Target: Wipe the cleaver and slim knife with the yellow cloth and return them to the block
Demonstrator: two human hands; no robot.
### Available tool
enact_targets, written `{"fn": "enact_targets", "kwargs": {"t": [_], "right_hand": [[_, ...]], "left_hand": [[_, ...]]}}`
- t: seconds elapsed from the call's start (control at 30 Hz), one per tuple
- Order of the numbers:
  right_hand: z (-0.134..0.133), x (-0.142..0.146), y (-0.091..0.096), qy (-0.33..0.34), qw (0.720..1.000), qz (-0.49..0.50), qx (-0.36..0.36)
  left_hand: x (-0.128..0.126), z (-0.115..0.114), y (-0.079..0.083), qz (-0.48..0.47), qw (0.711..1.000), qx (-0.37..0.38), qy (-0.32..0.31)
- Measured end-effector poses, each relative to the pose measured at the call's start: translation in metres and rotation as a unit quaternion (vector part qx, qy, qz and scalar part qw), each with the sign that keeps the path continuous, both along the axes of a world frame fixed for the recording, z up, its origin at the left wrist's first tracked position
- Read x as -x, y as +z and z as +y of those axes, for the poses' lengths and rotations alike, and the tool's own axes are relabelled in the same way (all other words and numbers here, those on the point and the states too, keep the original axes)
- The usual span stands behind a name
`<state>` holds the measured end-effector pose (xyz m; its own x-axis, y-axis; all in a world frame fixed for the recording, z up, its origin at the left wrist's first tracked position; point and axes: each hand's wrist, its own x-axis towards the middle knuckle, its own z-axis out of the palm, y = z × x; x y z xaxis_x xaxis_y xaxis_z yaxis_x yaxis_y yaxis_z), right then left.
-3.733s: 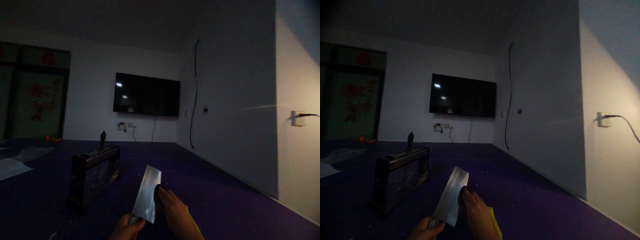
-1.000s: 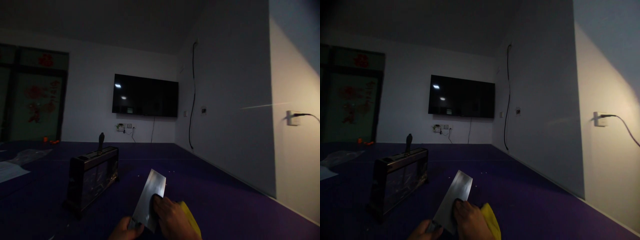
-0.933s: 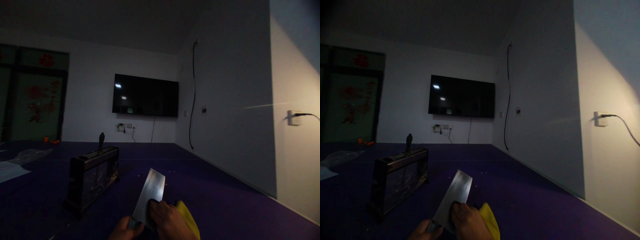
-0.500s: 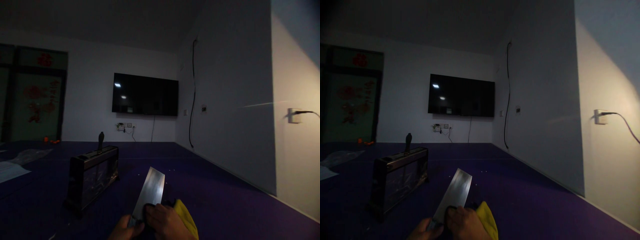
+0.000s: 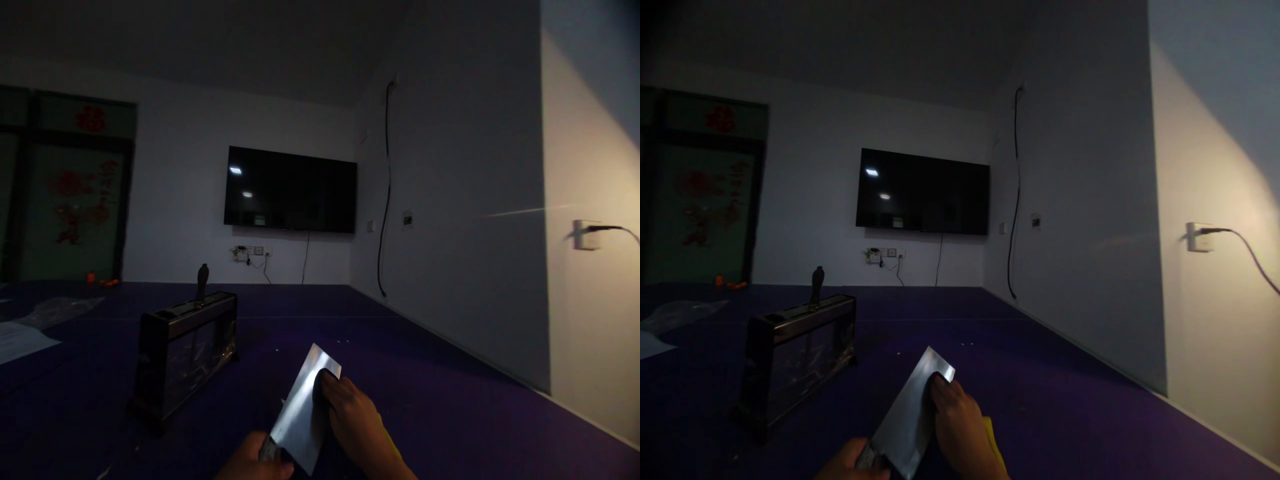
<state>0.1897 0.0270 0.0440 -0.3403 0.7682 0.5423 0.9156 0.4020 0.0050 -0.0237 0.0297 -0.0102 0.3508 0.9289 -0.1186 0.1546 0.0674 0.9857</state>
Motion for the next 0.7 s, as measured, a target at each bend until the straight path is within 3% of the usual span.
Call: {"fn": "enact_targets", "kwargs": {"t": [0.17, 0.4, 0.7], "right_hand": [[0.016, -0.016, -0.01, -0.041, 0.999, 0.001, -0.03], [0.021, -0.021, -0.015, -0.069, 0.997, 0.007, -0.036], [0.005, -0.004, -0.009, -0.01, 1.0, -0.007, -0.018]], "left_hand": [[-0.002, 0.001, 0.007, 0.069, 0.998, 0.009, 0.013], [-0.003, -0.002, 0.006, 0.085, 0.996, -0.014, 0.015], [-0.003, -0.003, 0.013, 0.071, 0.997, -0.008, -0.007]]}}
